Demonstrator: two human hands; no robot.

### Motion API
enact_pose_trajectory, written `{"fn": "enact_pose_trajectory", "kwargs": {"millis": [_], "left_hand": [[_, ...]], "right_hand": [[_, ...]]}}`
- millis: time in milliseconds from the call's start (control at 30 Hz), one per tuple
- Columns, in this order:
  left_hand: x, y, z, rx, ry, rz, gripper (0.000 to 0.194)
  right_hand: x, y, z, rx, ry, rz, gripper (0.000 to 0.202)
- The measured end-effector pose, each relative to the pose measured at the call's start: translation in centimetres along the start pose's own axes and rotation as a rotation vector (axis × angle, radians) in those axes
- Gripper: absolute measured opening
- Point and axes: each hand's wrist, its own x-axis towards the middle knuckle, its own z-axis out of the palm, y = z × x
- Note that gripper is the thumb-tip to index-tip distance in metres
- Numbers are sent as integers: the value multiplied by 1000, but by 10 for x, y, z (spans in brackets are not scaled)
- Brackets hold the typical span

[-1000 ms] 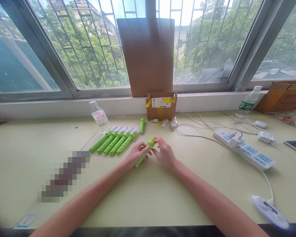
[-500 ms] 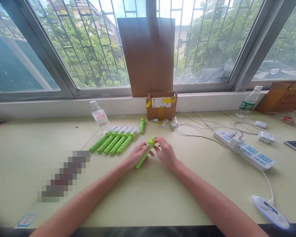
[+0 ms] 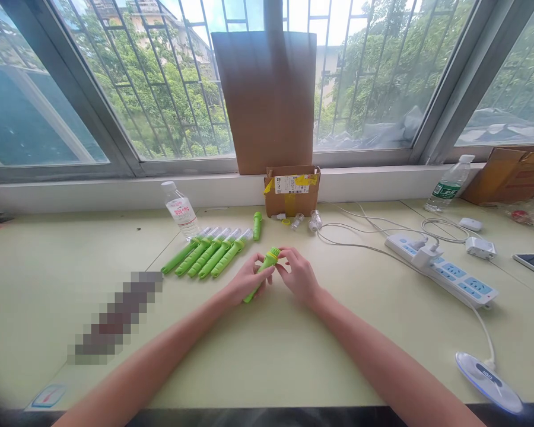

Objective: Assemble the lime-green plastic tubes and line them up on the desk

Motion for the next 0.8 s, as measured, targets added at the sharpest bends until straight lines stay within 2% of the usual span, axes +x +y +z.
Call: {"fn": "enact_pose_trajectory", "kwargs": {"millis": [200,367,600,800], "left_hand": [[0,5,1,-39,51,-29,41],[-1,9,3,-9,85,-51,43],[-2,9,4,25,49,-45,48],[-1,8,4,73,22,-4,52]], "right_hand": [[-1,0,1,-16,5,-15,19],[-1,0,1,-37,-2,-6,13],[-1,2,0,-31,14,9,6],[-2,4,3,-12,9,8,10]]}}
